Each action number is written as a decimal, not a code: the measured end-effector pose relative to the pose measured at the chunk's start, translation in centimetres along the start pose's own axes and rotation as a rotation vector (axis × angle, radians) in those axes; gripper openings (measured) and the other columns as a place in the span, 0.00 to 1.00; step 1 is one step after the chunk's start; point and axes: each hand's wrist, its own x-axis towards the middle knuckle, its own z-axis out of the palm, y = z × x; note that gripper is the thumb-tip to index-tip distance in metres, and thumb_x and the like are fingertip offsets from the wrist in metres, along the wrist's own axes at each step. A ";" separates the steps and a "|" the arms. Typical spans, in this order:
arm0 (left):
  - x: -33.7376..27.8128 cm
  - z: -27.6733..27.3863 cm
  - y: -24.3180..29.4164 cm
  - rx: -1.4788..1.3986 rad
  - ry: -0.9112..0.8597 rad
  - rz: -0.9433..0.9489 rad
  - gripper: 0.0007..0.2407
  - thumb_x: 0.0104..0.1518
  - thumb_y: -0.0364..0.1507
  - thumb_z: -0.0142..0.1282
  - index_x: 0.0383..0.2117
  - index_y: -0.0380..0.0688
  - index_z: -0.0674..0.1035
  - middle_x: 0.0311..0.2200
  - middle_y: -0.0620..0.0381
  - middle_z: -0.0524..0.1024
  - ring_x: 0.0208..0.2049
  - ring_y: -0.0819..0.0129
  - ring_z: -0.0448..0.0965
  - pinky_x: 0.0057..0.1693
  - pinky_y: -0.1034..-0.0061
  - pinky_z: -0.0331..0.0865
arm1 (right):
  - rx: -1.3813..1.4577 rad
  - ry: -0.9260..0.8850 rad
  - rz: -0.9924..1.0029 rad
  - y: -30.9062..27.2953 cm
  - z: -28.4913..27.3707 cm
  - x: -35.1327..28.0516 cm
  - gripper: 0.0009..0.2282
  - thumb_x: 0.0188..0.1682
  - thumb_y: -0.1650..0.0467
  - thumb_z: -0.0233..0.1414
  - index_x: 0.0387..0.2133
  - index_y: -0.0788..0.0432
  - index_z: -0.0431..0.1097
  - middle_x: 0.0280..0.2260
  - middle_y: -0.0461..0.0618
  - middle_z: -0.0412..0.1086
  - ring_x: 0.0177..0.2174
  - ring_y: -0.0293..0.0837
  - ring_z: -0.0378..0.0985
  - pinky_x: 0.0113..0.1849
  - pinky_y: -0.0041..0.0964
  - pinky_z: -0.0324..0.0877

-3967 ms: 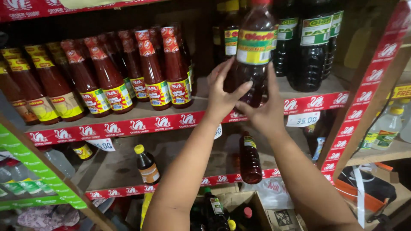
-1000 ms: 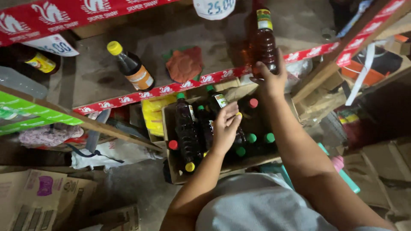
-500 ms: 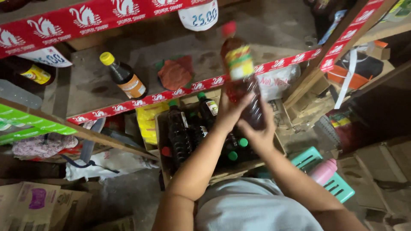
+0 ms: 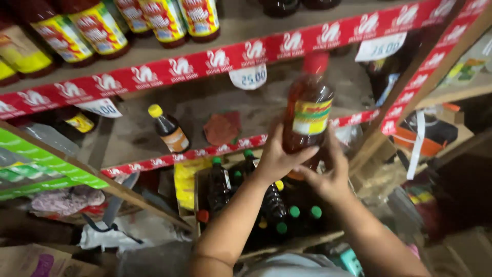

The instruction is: Organizing and stocking plastic bottles of condiments and sauces on wooden shelves in a grocery store.

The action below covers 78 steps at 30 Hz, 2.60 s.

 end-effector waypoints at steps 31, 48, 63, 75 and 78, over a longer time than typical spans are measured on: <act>23.8 -4.6 4.6 0.405 0.301 0.290 0.34 0.49 0.29 0.71 0.66 0.43 0.68 0.48 0.45 0.84 0.49 0.68 0.85 0.55 0.73 0.78 | -0.311 0.182 -0.488 -3.9 0.4 28.4 0.43 0.44 0.78 0.66 0.73 0.59 0.48 0.60 0.59 0.71 0.56 0.47 0.78 0.57 0.40 0.73; 28.7 -7.2 -0.3 0.051 0.120 0.093 0.42 0.43 0.18 0.70 0.69 0.35 0.58 0.59 0.46 0.73 0.58 0.64 0.75 0.62 0.71 0.70 | -0.454 0.204 -0.507 -2.6 1.3 29.7 0.44 0.44 0.76 0.64 0.73 0.56 0.44 0.62 0.65 0.66 0.61 0.58 0.72 0.59 0.46 0.69; 24.0 -5.6 0.4 0.674 0.405 0.299 0.33 0.49 0.25 0.72 0.65 0.45 0.69 0.54 0.42 0.75 0.57 0.49 0.75 0.63 0.66 0.69 | -0.760 0.254 -0.333 1.2 1.7 28.7 0.43 0.51 0.67 0.63 0.73 0.62 0.38 0.54 0.66 0.68 0.53 0.66 0.70 0.54 0.55 0.66; 0.8 -7.6 0.1 0.664 0.383 0.231 0.17 0.59 0.20 0.60 0.56 0.44 0.77 0.55 0.48 0.75 0.59 0.52 0.75 0.67 0.63 0.68 | -0.599 0.170 -0.299 5.5 2.9 8.3 0.20 0.47 0.78 0.60 0.54 0.60 0.71 0.49 0.59 0.70 0.50 0.58 0.73 0.54 0.46 0.68; -6.4 -10.1 -4.6 0.680 0.493 -0.013 0.15 0.58 0.21 0.60 0.52 0.43 0.79 0.51 0.49 0.78 0.55 0.54 0.78 0.62 0.65 0.72 | -0.424 0.059 -0.019 9.5 4.6 3.2 0.16 0.50 0.78 0.58 0.53 0.62 0.71 0.47 0.56 0.73 0.46 0.48 0.79 0.50 0.38 0.74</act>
